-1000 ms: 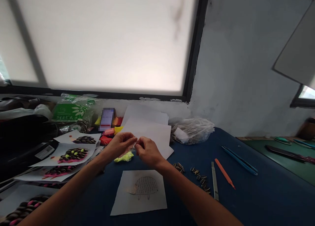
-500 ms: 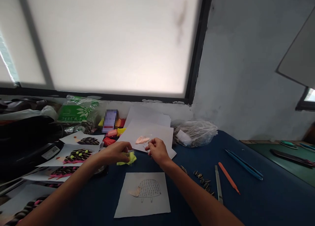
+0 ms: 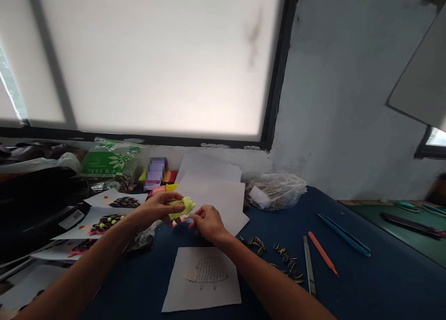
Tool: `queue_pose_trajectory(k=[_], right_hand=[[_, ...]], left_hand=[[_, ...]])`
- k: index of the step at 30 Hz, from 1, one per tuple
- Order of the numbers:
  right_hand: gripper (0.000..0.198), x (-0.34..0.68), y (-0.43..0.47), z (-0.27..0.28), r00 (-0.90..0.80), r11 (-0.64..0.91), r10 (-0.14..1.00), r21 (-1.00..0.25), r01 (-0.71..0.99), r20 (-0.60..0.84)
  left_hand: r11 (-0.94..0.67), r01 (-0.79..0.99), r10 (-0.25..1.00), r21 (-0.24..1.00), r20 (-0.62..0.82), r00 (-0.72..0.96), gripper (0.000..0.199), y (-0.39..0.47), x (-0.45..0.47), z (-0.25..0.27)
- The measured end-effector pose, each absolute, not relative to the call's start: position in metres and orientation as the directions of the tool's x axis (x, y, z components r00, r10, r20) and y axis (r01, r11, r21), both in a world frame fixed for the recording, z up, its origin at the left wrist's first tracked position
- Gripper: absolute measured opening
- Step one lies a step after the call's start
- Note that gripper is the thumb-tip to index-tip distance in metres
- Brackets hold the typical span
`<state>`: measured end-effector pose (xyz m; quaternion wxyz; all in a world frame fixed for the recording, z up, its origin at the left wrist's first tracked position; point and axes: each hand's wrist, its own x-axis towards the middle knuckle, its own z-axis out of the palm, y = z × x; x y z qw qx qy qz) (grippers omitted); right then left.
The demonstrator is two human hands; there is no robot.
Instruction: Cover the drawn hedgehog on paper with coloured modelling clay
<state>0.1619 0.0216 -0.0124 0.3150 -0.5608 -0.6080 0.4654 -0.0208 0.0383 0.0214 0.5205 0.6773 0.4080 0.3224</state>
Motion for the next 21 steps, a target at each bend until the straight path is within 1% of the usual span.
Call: queue_pose_trajectory(k=[4, 7, 8, 10, 12, 14, 17, 21], right_hand=[[0.027, 0.156, 0.023, -0.016, -0.188, 0.013, 0.979, -0.910, 0.415, -0.072], [0.013, 0.161, 0.022, -0.015, -0.151, 0.099, 0.988, -0.911, 0.400, 0.041], [0.012, 0.163, 0.021, -0.013, -0.131, 0.130, 0.988, -0.913, 0.387, 0.085], [0.015, 0.169, 0.018, -0.008, -0.107, 0.191, 0.981, -0.917, 0.350, 0.163], [0.015, 0.174, 0.013, -0.003, -0.132, 0.241, 0.969, -0.923, 0.301, 0.210], [0.014, 0.177, 0.010, 0.001, -0.191, 0.262, 0.957, -0.931, 0.253, 0.217], [0.018, 0.178, 0.007, 0.001, -0.252, 0.244, 0.949, -0.950, 0.194, 0.192], [0.017, 0.178, 0.010, -0.003, -0.244, 0.228, 0.951, -0.963, 0.142, 0.189]], left_hand=[[-0.094, 0.140, 0.892, 0.986, 0.021, 0.452, 0.050, 0.042, -0.020, 0.016], [-0.066, 0.119, 0.896, 0.991, 0.006, 0.444, 0.047, 0.044, -0.021, 0.012], [-0.056, 0.117, 0.895, 0.992, -0.002, 0.446, 0.046, 0.043, -0.021, 0.012], [-0.043, 0.118, 0.889, 0.992, -0.016, 0.457, 0.044, 0.043, -0.021, 0.012], [-0.039, 0.121, 0.880, 0.992, -0.023, 0.474, 0.043, 0.042, -0.020, 0.012], [-0.042, 0.120, 0.872, 0.992, -0.023, 0.488, 0.043, 0.041, -0.018, 0.011], [-0.047, 0.110, 0.866, 0.993, -0.014, 0.500, 0.044, 0.040, -0.015, 0.010], [-0.057, 0.092, 0.863, 0.994, 0.003, 0.506, 0.042, 0.039, -0.013, 0.009]])
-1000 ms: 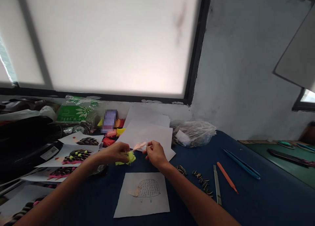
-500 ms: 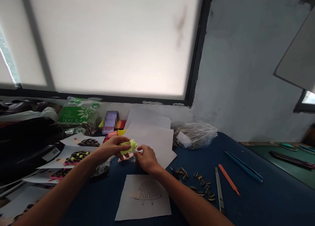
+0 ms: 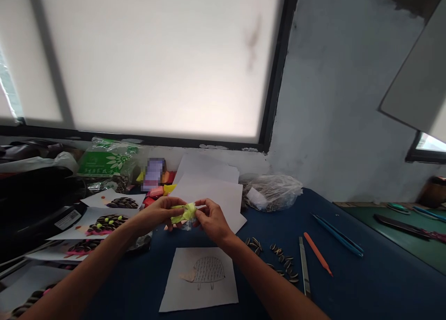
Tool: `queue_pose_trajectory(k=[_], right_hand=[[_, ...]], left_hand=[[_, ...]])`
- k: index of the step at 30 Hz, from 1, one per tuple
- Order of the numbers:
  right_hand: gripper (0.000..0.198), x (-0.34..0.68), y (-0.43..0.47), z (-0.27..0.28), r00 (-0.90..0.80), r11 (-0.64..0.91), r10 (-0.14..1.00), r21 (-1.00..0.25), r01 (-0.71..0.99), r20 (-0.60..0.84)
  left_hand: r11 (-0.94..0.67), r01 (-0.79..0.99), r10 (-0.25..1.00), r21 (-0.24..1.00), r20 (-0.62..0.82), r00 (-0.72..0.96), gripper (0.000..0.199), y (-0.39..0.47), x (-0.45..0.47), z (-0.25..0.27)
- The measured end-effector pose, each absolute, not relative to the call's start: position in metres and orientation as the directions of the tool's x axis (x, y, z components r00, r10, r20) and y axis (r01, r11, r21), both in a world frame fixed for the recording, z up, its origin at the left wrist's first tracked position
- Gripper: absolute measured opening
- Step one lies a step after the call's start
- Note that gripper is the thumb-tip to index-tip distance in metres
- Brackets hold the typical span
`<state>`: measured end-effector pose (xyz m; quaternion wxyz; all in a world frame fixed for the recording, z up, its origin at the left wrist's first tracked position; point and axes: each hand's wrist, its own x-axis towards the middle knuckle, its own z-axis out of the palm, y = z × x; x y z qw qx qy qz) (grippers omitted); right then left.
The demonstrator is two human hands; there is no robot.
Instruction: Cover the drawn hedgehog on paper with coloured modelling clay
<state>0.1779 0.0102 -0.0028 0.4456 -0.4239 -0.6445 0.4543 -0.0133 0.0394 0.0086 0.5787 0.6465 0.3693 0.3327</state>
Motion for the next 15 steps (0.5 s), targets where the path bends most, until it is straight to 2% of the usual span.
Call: queue_pose_trajectory(k=[9, 15], right_hand=[[0.019, 0.1827, 0.0111, -0.0003, -0.271, 0.219, 0.945, -0.970, 0.104, 0.185], [0.030, 0.1845, 0.0093, 0.0034, -0.318, 0.241, 0.928, -0.964, 0.114, 0.195]], left_hand=[[-0.032, 0.083, 0.873, 0.996, -0.013, 0.487, 0.042, 0.0382, -0.0108, 0.0098], [-0.024, 0.072, 0.891, 0.997, -0.011, 0.454, 0.040, 0.0370, -0.0118, 0.0096]])
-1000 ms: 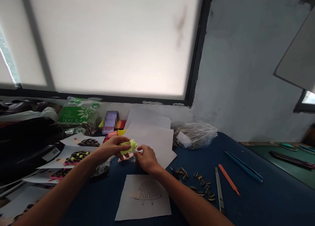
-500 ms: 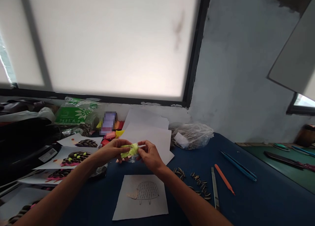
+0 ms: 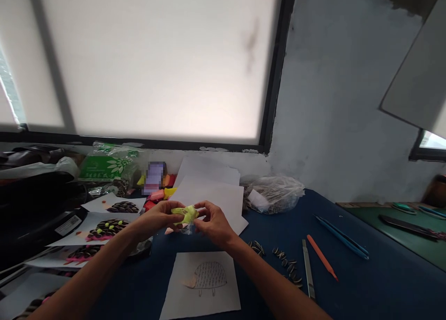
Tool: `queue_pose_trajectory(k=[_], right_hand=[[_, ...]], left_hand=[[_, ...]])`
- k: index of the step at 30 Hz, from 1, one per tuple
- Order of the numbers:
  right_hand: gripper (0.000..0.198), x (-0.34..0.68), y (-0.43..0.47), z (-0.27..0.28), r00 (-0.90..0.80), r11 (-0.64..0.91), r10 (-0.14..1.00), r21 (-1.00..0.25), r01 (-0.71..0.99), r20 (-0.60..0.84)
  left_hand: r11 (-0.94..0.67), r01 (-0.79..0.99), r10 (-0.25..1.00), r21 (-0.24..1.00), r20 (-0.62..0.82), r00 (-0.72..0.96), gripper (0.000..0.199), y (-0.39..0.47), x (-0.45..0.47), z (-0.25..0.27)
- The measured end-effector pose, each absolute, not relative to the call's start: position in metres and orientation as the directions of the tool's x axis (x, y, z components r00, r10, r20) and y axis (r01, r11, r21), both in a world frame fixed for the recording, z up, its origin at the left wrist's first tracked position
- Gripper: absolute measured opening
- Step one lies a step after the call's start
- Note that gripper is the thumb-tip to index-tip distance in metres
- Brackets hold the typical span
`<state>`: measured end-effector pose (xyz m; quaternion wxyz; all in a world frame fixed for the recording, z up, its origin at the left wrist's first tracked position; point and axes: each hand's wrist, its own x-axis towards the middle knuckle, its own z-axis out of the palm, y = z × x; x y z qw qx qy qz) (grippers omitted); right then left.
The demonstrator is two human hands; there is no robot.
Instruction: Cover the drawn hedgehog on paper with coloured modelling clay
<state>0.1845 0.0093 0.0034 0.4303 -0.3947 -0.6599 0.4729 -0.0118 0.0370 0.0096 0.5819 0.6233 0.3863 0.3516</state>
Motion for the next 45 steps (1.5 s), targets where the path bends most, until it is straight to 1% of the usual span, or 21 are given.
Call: queue_pose_trajectory(k=[7, 10, 14, 18, 21, 24, 30, 37, 41, 45], right_hand=[[0.025, 0.182, 0.008, -0.001, -0.288, 0.298, 0.924, -0.946, 0.132, 0.251], [0.018, 0.181, 0.008, -0.002, -0.252, 0.326, 0.926, -0.931, 0.164, 0.280], [0.010, 0.182, 0.010, -0.004, -0.178, 0.363, 0.928, -0.904, 0.224, 0.329], [0.006, 0.184, 0.013, -0.004, -0.133, 0.387, 0.922, -0.885, 0.258, 0.364], [0.010, 0.185, 0.016, -0.002, -0.169, 0.383, 0.921, -0.894, 0.231, 0.351], [0.009, 0.185, 0.015, 0.000, -0.229, 0.369, 0.919, -0.905, 0.210, 0.322], [0.020, 0.183, 0.006, 0.004, -0.278, 0.360, 0.915, -0.902, 0.238, 0.292], [0.020, 0.186, 0.011, 0.001, -0.265, 0.329, 0.927, -0.914, 0.239, 0.264], [0.021, 0.188, 0.015, -0.001, -0.306, 0.319, 0.920, -0.922, 0.218, 0.246], [0.021, 0.189, 0.014, -0.001, -0.313, 0.334, 0.914, -0.916, 0.222, 0.257]], left_hand=[[-0.053, 0.147, 0.908, 0.988, -0.014, 0.418, 0.029, 0.041, -0.006, 0.003], [-0.070, 0.161, 0.913, 0.984, -0.001, 0.407, 0.026, 0.042, -0.003, 0.002], [-0.077, 0.154, 0.911, 0.985, 0.007, 0.413, 0.028, 0.037, 0.000, 0.005], [-0.064, 0.129, 0.897, 0.990, 0.000, 0.441, 0.036, 0.033, 0.002, 0.010], [-0.050, 0.115, 0.907, 0.992, -0.003, 0.421, 0.042, 0.033, 0.002, 0.010], [-0.028, 0.123, 0.918, 0.992, -0.023, 0.395, 0.046, 0.036, 0.000, 0.008], [-0.020, 0.102, 0.927, 0.995, -0.020, 0.375, 0.038, 0.037, 0.001, 0.003], [-0.034, 0.079, 0.917, 0.996, 0.000, 0.400, 0.039, 0.033, 0.004, 0.008], [-0.046, 0.108, 0.922, 0.993, 0.000, 0.388, 0.036, 0.033, 0.003, 0.008], [-0.036, 0.134, 0.923, 0.990, -0.018, 0.384, 0.034, 0.034, 0.003, 0.005]])
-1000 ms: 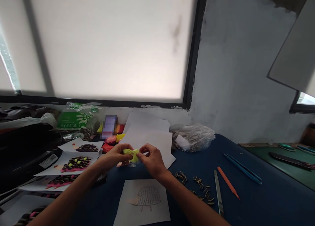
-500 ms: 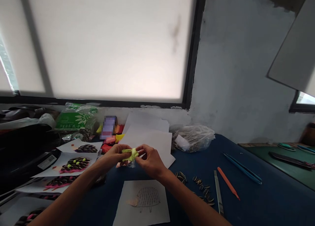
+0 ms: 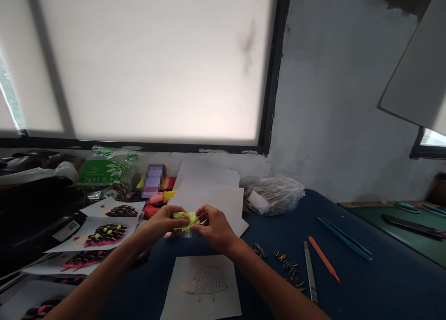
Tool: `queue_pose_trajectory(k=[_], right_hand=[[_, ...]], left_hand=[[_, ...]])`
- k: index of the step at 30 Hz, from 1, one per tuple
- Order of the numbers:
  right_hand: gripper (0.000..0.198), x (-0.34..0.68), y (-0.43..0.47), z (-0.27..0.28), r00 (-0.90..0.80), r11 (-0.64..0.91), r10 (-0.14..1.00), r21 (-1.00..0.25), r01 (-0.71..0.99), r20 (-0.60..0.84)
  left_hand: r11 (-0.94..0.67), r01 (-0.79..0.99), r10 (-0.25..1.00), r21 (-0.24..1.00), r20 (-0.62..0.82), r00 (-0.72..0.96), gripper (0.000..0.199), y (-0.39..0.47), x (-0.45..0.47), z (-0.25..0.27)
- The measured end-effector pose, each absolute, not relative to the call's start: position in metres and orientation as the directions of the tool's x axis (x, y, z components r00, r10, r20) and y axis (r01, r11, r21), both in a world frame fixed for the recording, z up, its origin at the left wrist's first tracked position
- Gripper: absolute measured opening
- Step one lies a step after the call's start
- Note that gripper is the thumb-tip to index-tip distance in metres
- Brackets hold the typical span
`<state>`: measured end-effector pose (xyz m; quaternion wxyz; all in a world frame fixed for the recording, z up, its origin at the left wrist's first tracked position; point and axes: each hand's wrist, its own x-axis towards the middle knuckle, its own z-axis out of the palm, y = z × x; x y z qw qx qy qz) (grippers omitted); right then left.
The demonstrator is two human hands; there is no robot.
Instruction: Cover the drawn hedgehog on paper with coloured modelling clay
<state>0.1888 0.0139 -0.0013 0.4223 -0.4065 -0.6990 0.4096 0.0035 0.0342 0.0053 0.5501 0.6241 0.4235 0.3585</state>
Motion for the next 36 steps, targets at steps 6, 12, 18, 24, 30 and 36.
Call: queue_pose_trajectory(k=[6, 12, 18, 24, 30, 36], right_hand=[[0.019, 0.186, 0.010, -0.002, -0.287, 0.361, 0.913, -0.901, 0.242, 0.289], [0.021, 0.186, 0.012, 0.001, -0.312, 0.328, 0.914, -0.924, 0.198, 0.258], [0.024, 0.189, 0.011, 0.003, -0.384, 0.298, 0.898, -0.938, 0.177, 0.212], [0.022, 0.185, 0.005, 0.004, -0.354, 0.340, 0.900, -0.917, 0.206, 0.254], [0.018, 0.186, 0.009, 0.003, -0.359, 0.357, 0.891, -0.917, 0.176, 0.278], [0.021, 0.189, 0.014, -0.001, -0.399, 0.342, 0.882, -0.923, 0.179, 0.249]], left_hand=[[-0.048, 0.141, 0.918, 0.989, -0.012, 0.397, 0.035, 0.035, 0.006, 0.002], [-0.047, 0.138, 0.883, 0.989, -0.024, 0.469, 0.041, 0.031, -0.003, 0.014], [-0.044, 0.137, 0.886, 0.990, -0.025, 0.464, 0.037, 0.032, -0.004, 0.014], [-0.042, 0.163, 0.879, 0.986, -0.042, 0.475, 0.033, 0.033, -0.003, 0.011], [-0.053, 0.169, 0.846, 0.984, -0.046, 0.531, 0.039, 0.033, -0.012, 0.016], [-0.056, 0.158, 0.868, 0.986, -0.030, 0.496, 0.043, 0.030, -0.004, 0.017]])
